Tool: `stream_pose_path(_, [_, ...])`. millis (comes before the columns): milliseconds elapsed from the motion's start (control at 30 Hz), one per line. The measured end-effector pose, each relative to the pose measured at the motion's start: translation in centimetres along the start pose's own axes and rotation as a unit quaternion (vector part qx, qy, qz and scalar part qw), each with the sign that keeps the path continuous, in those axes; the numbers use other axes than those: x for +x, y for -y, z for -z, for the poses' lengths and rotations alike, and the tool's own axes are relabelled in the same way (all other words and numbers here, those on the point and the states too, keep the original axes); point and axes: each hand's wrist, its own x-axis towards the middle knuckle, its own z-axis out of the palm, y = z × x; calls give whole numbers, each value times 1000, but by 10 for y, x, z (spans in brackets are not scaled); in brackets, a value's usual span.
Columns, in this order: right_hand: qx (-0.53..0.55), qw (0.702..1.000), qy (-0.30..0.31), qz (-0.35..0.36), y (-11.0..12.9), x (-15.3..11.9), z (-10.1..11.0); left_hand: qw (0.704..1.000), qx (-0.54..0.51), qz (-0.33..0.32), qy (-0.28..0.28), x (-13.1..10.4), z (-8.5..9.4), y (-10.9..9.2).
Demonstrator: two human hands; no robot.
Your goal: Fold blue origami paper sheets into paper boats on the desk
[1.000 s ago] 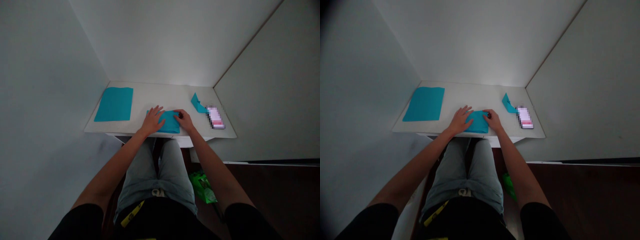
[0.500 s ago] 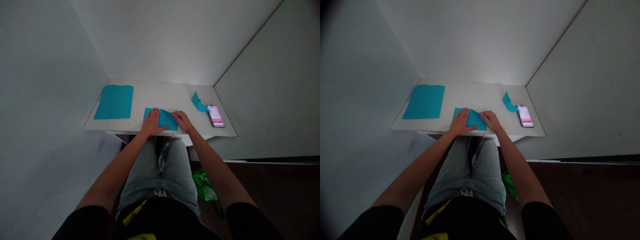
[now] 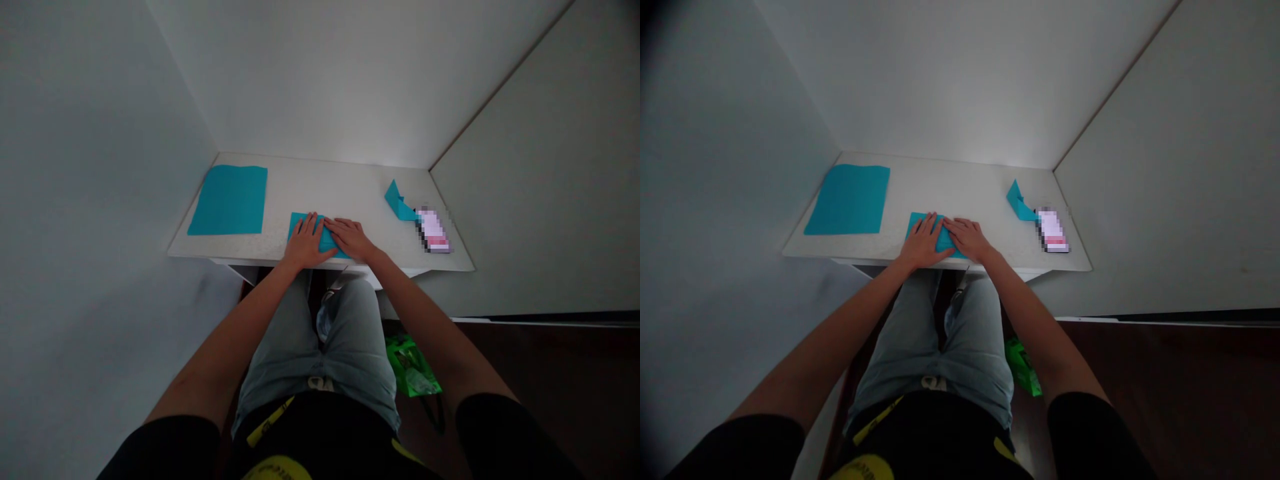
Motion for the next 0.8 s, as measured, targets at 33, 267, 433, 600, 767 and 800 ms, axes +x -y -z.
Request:
stream_pose_path(33, [-8, 1000, 1, -2, 2, 3, -1, 1000, -1, 0, -4, 0, -1, 0])
stream_pose_path(267, [-78, 996, -8, 39, -2, -28, -1, 1000, 12, 11, 11, 0, 3, -4])
stream_pose_path(433, [-119, 990, 1, 77, -9, -56, 6, 996, 2, 72, 47, 10, 13, 1])
stream_pose_path(600, [-116, 988, 4, 105, -6, -58, 12, 986, -20, 167, 3, 23, 23, 34])
stream_pose_path(767, [-99, 990, -1, 103, -3, -59, 15, 967, -67, 235, -72, 32, 32, 61])
stream_pose_path(800, [-95, 990, -1, 103, -3, -59, 15, 961, -98, 243, -83, 33, 33, 62])
